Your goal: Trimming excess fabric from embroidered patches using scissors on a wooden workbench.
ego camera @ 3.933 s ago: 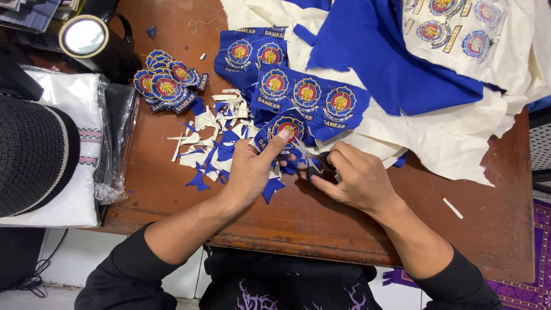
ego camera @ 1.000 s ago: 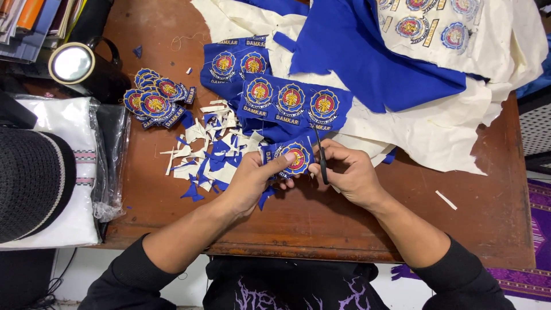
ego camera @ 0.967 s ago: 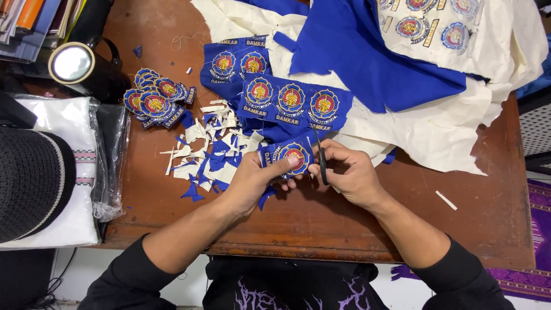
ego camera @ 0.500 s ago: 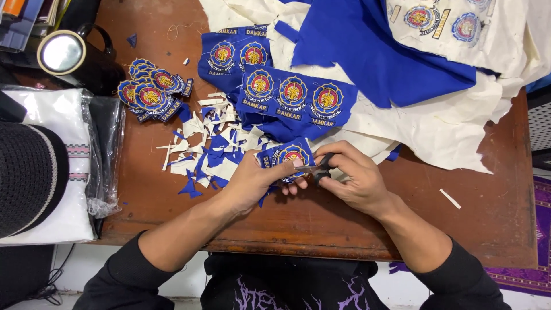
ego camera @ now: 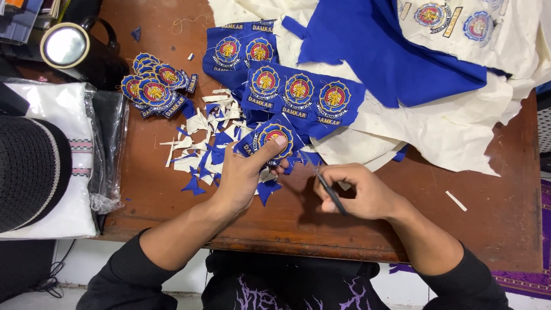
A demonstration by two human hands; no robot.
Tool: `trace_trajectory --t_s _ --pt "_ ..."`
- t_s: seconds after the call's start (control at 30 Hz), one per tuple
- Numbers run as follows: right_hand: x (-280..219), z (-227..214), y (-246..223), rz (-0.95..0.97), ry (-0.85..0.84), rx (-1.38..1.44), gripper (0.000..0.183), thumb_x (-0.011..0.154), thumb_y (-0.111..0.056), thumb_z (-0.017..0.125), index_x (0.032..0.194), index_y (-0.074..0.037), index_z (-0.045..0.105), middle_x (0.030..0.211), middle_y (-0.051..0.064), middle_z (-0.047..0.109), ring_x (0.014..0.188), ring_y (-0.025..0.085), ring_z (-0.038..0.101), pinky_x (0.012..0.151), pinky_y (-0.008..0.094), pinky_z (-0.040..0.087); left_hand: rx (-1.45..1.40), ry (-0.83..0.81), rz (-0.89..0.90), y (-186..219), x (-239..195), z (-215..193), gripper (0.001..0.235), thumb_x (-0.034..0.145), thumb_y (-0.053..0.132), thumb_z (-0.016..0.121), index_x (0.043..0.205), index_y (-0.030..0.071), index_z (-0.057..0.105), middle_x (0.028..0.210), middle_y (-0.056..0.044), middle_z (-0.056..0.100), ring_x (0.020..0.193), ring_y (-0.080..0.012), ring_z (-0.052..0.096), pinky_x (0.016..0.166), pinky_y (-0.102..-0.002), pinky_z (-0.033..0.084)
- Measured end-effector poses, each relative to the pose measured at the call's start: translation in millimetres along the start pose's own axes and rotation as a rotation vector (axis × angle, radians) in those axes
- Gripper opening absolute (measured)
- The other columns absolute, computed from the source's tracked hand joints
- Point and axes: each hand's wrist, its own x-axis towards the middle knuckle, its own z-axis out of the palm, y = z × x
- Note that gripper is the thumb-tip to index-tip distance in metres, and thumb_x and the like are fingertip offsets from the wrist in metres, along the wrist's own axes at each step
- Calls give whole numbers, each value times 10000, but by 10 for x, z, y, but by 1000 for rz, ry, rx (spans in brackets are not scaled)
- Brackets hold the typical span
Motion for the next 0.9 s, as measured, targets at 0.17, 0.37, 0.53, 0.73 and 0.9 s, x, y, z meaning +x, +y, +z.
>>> trace_trajectory --t_s 0.17,0.37,0.53,0.73,0.9 --pt "1 79 29 160 -53 58 347 782 -253 901 682 -56 634 560 25 596 580 110 555 582 284 494 -1 9 27 68 -34 56 237 874 137 782 724 -36 723 603 -183 702 522 -176 706 513 -262 609" --pt "9 80 107 181 -39 24 339 706 -289 951 707 -59 701 560 3 580 570 96 543 570 265 479 -2 58 40 -9 -39 -5 239 874 141 789 721 -29 719 601 -176 698 527 -173 701 522 -265 608" --pt "9 79 150 182 -3 29 375 695 -296 959 672 -59 668 566 8 571 571 97 525 556 263 459 19 43 14 70 -89 62 246 874 143 788 717 -38 729 604 -182 709 522 -177 709 526 -269 620" --pt "-2 82 165 187 -33 43 409 741 -401 911 676 -69 680 536 12 562 545 94 520 539 254 452 53 51 34 110 -135 95 265 882 151 784 713 -45 728 614 -177 713 541 -164 705 540 -263 620" --pt "-33 90 224 170 -18 99 435 768 -460 869 696 -65 702 559 18 592 561 97 527 551 259 455 61 37 41 26 -82 64 274 892 148 779 699 -41 728 598 -173 705 537 -160 701 531 -260 621"
